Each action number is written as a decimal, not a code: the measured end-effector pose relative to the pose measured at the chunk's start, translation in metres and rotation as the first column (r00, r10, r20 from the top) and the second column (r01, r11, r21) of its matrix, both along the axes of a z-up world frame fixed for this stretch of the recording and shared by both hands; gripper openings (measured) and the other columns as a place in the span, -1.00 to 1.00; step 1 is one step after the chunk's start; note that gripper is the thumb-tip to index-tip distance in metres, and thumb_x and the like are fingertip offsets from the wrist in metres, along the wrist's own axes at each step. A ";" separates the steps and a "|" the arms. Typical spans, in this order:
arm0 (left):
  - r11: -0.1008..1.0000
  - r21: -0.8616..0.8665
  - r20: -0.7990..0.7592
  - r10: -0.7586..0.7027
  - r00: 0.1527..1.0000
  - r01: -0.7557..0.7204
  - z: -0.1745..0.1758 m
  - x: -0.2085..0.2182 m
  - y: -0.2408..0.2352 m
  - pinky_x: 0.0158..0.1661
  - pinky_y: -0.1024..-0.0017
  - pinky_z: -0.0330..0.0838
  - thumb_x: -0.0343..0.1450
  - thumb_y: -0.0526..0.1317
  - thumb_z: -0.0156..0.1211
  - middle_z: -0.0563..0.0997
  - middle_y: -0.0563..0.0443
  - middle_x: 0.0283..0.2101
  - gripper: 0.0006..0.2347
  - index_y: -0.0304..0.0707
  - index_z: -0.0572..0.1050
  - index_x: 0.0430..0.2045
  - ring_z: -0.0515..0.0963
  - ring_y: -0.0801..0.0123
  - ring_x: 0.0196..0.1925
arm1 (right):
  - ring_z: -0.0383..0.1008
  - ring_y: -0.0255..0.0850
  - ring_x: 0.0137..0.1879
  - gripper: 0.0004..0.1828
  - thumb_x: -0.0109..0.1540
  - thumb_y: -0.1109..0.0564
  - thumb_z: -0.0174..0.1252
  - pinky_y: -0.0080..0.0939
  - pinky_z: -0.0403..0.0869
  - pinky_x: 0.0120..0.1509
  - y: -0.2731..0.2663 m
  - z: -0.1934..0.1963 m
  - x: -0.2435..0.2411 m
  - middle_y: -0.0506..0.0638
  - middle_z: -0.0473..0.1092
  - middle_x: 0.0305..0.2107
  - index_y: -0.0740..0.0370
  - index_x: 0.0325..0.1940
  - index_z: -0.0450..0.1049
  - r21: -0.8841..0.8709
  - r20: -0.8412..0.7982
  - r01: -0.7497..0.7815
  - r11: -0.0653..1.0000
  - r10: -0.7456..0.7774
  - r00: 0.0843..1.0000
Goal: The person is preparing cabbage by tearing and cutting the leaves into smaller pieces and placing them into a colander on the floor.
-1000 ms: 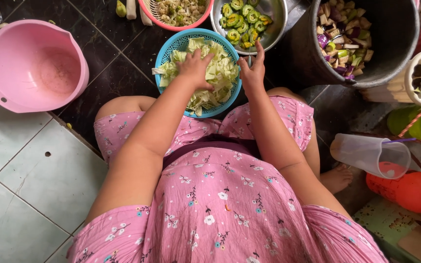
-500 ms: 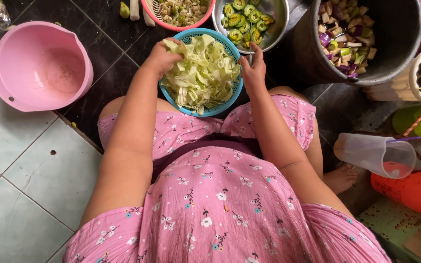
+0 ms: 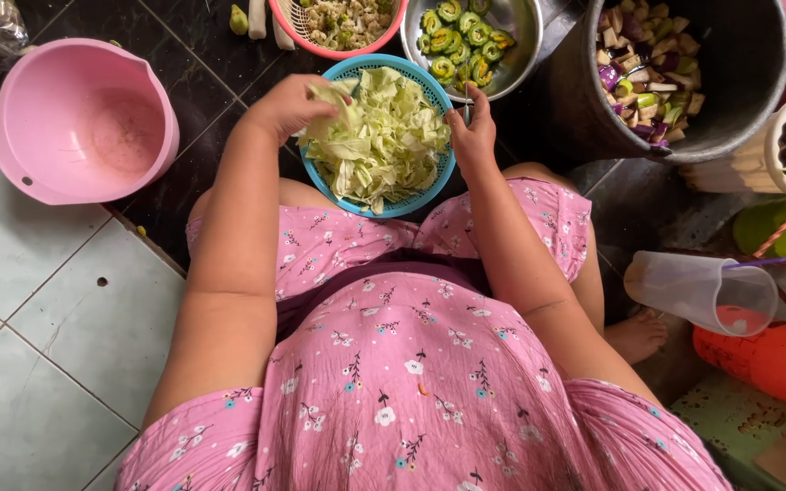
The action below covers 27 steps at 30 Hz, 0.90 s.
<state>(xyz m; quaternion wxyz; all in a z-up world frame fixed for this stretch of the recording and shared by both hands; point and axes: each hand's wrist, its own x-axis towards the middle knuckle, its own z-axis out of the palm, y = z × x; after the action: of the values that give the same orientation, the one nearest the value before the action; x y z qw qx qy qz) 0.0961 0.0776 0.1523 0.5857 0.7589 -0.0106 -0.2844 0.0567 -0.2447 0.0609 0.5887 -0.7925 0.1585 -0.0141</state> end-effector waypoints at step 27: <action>0.959 0.048 -0.026 0.281 0.959 -0.280 -0.018 0.007 -0.048 -0.40 0.43 0.31 0.35 -0.32 0.05 0.50 0.12 -0.48 -0.89 -0.09 0.47 -0.59 0.41 0.47 -0.43 | 0.20 -0.20 -0.67 -0.42 0.42 -0.21 -0.13 -0.29 0.15 -0.57 0.021 0.040 -0.032 0.22 0.46 -0.47 0.17 0.40 0.24 0.690 0.133 -0.448 0.568 0.509 0.850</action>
<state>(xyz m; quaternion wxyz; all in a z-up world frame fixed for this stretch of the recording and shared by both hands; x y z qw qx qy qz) 0.1033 0.0295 0.1341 0.6035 0.7606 0.1130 -0.2111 0.0250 -0.2236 0.1012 0.8176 -0.5221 -0.0452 0.2386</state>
